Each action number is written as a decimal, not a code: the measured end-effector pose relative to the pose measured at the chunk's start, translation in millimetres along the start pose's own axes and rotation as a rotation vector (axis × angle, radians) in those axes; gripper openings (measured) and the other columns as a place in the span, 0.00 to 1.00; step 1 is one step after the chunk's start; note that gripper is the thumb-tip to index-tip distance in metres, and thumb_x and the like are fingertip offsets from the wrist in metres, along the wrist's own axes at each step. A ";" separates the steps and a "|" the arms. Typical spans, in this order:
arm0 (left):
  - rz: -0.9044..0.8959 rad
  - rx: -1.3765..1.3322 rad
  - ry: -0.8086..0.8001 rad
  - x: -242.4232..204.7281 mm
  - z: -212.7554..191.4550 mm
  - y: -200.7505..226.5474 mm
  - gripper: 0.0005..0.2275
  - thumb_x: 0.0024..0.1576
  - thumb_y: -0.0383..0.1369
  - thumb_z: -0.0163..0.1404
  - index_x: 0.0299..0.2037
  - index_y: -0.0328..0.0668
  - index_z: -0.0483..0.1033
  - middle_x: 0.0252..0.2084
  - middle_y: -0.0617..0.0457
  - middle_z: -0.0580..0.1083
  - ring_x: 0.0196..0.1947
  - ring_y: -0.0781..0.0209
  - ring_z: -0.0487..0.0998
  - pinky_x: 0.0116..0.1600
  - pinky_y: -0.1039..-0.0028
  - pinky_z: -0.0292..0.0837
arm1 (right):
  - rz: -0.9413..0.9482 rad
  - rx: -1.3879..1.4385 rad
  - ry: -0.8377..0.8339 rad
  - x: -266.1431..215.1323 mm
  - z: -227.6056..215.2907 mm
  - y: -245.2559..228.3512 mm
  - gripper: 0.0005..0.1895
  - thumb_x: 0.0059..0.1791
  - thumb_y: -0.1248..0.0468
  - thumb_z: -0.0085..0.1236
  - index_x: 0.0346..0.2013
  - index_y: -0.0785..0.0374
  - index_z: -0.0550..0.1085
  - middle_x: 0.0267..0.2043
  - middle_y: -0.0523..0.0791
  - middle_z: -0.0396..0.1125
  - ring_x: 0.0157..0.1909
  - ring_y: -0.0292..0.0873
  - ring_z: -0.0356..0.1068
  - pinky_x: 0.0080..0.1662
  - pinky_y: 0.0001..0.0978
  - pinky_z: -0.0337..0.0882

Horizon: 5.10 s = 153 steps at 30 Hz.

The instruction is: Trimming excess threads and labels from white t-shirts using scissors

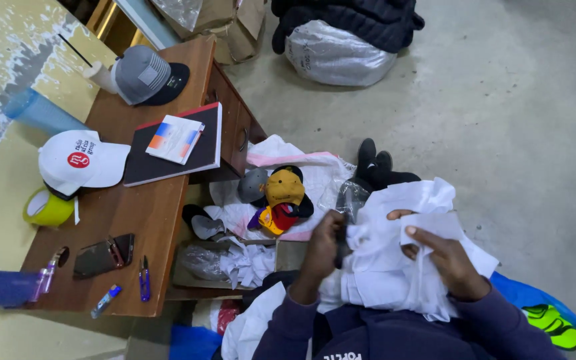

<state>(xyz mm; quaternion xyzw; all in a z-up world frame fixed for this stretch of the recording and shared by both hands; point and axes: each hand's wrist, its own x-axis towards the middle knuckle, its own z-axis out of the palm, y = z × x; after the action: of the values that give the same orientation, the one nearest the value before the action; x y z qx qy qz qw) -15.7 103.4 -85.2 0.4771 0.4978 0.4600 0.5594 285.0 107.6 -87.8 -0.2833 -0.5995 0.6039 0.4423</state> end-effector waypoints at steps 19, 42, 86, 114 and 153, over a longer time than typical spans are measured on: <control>-1.199 0.817 -0.496 -189.1 -253.3 -70.2 0.17 0.55 0.46 0.68 0.46 0.50 0.77 0.32 0.63 0.77 0.27 0.72 0.75 0.33 0.79 0.68 | 0.252 0.209 0.227 20.7 1.7 -66.2 0.20 0.53 0.76 0.45 0.58 0.78 0.74 0.36 0.56 0.68 0.34 0.48 0.65 0.35 0.37 0.64; -0.207 1.074 1.144 -150.4 -199.8 73.7 0.18 0.61 0.37 0.56 0.52 0.28 0.68 0.43 0.36 0.75 0.38 0.41 0.80 0.45 0.55 0.76 | 0.446 0.353 0.037 22.6 -50.7 70.9 0.25 0.63 0.49 0.40 0.35 0.67 0.69 0.20 0.49 0.58 0.19 0.46 0.57 0.23 0.41 0.58; -0.349 -0.506 -0.073 -9.4 -78.3 -124.5 0.24 0.60 0.28 0.57 0.67 0.33 0.72 0.44 0.47 0.79 0.37 0.63 0.79 0.44 0.75 0.77 | -0.096 -0.783 -0.647 51.6 89.3 -5.5 0.57 0.53 0.36 0.58 0.80 0.61 0.38 0.86 0.55 0.27 0.85 0.58 0.15 0.74 0.65 0.17; 0.011 0.469 0.592 65.0 -191.9 -211.1 0.08 0.62 0.30 0.49 0.39 0.33 0.78 0.32 0.45 0.79 0.31 0.49 0.78 0.41 0.63 0.74 | 0.336 -0.673 -0.870 66.7 94.8 -3.0 0.26 0.56 0.46 0.50 0.65 0.52 0.71 0.73 0.39 0.66 0.70 0.46 0.68 0.63 0.42 0.71; 0.315 -0.612 -0.174 49.4 43.0 72.1 0.26 0.64 0.31 0.52 0.69 0.37 0.55 0.64 0.40 0.64 0.67 0.47 0.67 0.71 0.53 0.68 | -0.149 -0.431 0.207 7.4 -19.0 11.5 0.25 0.48 0.66 0.62 0.58 0.73 0.73 0.62 0.54 0.70 0.59 0.54 0.73 0.58 0.43 0.75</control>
<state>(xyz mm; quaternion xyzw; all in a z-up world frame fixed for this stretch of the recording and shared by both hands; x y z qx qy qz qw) 28.3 157.8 -17.4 0.3957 0.2077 0.6262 0.6389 296.0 124.4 -99.9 -0.3866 -0.6851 0.3955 0.4741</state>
